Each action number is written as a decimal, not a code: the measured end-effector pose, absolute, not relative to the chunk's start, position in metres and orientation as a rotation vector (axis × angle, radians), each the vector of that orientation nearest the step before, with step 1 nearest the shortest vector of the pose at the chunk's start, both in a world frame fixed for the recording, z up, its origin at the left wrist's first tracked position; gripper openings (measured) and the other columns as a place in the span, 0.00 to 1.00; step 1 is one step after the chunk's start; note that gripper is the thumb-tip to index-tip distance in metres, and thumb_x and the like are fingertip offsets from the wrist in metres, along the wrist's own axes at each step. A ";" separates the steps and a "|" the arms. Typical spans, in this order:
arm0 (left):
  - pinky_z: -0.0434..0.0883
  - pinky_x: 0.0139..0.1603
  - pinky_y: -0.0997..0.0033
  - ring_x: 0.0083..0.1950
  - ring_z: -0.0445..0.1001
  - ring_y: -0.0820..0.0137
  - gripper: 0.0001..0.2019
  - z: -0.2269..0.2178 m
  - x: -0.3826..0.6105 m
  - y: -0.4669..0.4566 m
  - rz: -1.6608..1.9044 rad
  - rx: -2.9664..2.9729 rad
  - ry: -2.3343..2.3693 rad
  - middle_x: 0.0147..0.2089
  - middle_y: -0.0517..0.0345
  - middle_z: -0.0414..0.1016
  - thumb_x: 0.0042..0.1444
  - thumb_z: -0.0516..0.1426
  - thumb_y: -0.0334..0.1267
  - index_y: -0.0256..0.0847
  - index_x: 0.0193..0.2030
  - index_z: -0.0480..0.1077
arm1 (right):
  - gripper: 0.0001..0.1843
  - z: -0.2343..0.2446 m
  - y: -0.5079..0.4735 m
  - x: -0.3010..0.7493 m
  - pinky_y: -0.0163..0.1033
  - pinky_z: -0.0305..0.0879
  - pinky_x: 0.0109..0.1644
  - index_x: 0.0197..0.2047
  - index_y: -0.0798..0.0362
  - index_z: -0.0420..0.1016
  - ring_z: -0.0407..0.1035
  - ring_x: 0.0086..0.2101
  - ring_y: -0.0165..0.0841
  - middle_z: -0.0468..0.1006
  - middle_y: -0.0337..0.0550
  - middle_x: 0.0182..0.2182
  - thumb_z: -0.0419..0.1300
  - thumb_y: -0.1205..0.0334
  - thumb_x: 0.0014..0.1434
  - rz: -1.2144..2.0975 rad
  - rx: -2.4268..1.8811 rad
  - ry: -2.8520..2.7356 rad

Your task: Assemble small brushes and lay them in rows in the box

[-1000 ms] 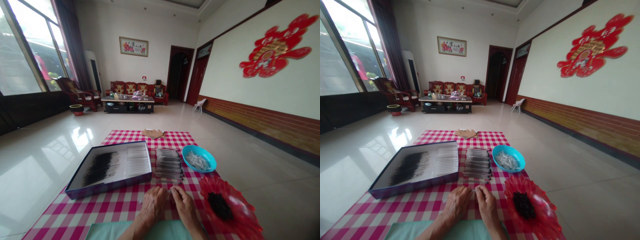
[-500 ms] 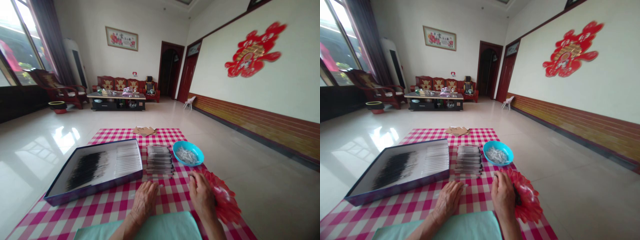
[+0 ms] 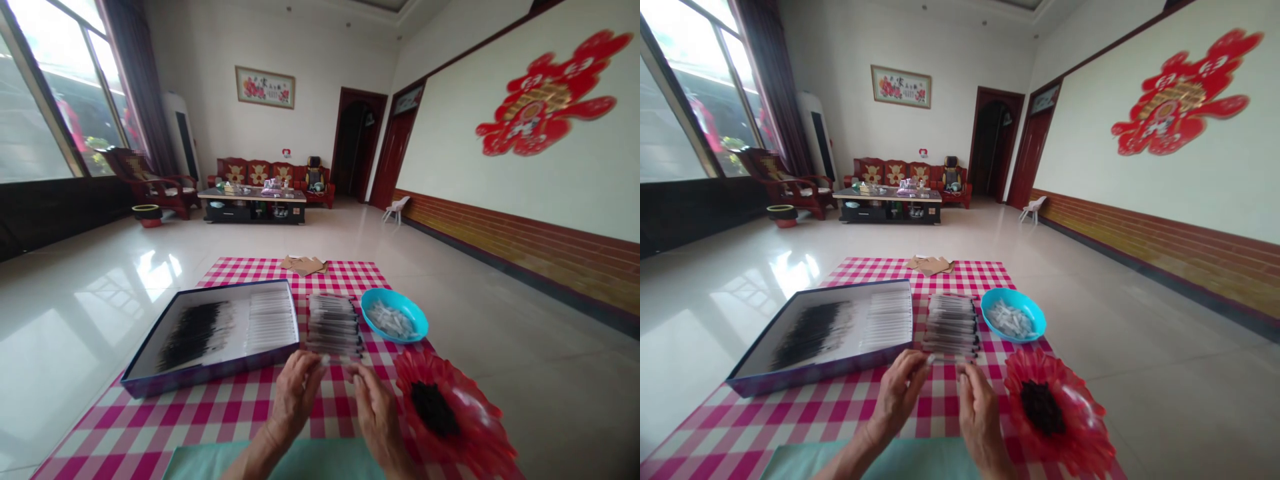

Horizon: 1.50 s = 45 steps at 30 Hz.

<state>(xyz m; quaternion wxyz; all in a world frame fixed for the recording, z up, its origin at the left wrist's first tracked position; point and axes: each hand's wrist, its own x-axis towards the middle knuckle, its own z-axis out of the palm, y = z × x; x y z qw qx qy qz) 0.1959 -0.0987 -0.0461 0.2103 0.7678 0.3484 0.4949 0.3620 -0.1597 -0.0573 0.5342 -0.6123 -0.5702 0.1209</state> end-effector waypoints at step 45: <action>0.64 0.35 0.74 0.34 0.66 0.71 0.10 -0.043 0.195 -0.108 1.181 2.536 0.966 0.32 0.56 0.69 0.62 0.49 0.38 0.45 0.39 0.72 | 0.15 -0.048 -0.163 0.366 0.37 0.69 0.30 0.37 0.50 0.66 0.70 0.27 0.33 0.76 0.42 0.32 0.55 0.47 0.58 0.510 -1.212 -0.800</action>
